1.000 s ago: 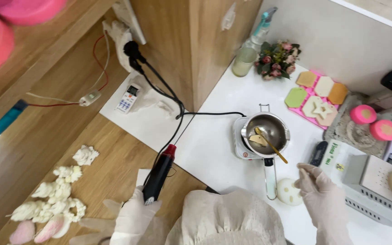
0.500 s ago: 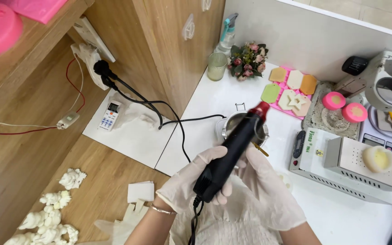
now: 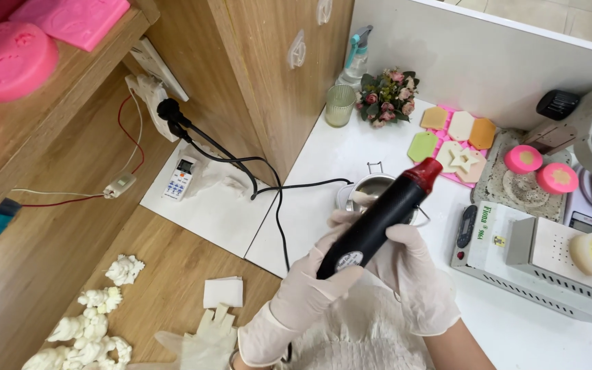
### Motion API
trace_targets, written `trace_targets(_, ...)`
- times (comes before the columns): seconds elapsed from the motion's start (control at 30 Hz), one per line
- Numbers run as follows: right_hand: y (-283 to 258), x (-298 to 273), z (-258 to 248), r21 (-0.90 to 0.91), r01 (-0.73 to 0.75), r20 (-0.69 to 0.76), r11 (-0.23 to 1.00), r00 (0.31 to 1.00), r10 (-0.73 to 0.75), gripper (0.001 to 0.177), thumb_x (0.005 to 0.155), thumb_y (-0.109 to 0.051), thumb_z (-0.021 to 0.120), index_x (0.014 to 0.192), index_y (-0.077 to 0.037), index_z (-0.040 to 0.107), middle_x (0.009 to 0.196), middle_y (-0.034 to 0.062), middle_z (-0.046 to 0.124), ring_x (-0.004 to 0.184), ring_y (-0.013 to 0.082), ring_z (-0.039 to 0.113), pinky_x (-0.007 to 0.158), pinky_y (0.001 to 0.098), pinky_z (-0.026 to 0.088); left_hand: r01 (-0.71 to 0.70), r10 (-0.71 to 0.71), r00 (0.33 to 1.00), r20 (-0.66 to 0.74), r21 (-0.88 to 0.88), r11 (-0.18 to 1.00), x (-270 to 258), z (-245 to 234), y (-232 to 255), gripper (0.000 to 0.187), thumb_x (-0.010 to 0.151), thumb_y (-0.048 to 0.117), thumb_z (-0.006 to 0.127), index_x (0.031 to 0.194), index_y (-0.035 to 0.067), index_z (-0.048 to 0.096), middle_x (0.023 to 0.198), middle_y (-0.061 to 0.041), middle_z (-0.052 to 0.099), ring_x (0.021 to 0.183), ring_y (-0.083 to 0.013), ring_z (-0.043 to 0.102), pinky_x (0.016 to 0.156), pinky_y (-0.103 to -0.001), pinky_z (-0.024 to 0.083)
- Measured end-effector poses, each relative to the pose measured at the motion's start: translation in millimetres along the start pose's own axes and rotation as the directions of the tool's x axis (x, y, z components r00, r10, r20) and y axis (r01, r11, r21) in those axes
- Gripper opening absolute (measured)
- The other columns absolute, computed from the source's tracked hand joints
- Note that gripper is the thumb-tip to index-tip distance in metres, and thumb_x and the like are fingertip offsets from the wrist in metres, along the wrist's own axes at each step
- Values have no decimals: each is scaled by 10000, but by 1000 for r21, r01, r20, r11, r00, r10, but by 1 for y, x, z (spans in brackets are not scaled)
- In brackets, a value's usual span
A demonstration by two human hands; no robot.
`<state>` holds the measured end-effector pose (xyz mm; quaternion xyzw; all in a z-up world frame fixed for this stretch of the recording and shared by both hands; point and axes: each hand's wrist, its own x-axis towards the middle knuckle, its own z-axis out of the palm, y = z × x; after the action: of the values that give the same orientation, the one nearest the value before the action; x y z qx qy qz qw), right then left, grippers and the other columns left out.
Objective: Melting pieces of wax in a small pot using an electric heater and a heat gun.
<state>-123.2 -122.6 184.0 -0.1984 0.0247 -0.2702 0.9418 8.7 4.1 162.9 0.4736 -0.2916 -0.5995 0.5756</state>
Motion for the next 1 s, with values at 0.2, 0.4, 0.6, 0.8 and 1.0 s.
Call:
trace_targets(0.2,23,-5,-31,-99,-111,-473,989,880,51,509,942,-227,692,1394,-29,566,1311,130,672,1246,270,604,1087,423,472,-338,524,852,-26,736,586,-1,4,9,987,851,214,828,1598,7,217,1406,-201,592,1187,-310,664,961,-377,556)
trace_targets(0.4,9,-3,-17,-115,-82,-444,990,896,22,469,872,-225,703,1273,-25,562,1162,205,712,1105,376,676,986,526,537,60,-55,998,-28,619,783,-8,-20,30,1045,790,366,819,1593,100,205,1169,-127,682,956,-216,704,826,-313,564)
trace_targets(0.6,18,-7,-32,-171,-2,-470,985,879,-79,439,882,-190,674,1252,10,549,1126,229,699,1136,377,677,1011,507,541,272,-260,961,-91,467,841,-8,-25,6,756,845,442,769,1452,52,543,931,-50,721,784,-107,667,694,-243,526)
trace_targets(0.8,47,-3,-30,-128,-116,-558,985,829,25,385,915,-263,614,1185,2,547,1119,231,703,1067,342,698,969,493,552,362,-350,931,-103,151,920,-11,-42,-4,665,857,383,744,1384,3,600,944,22,737,754,-69,678,658,-207,523)
trace_targets(1.0,58,-4,-27,-151,-390,-471,909,836,281,551,974,-418,584,1284,38,586,1191,181,667,1032,269,700,975,458,535,479,-482,876,1,108,871,-24,-72,4,664,907,364,676,1471,74,478,918,-10,673,679,-57,583,605,-220,464)
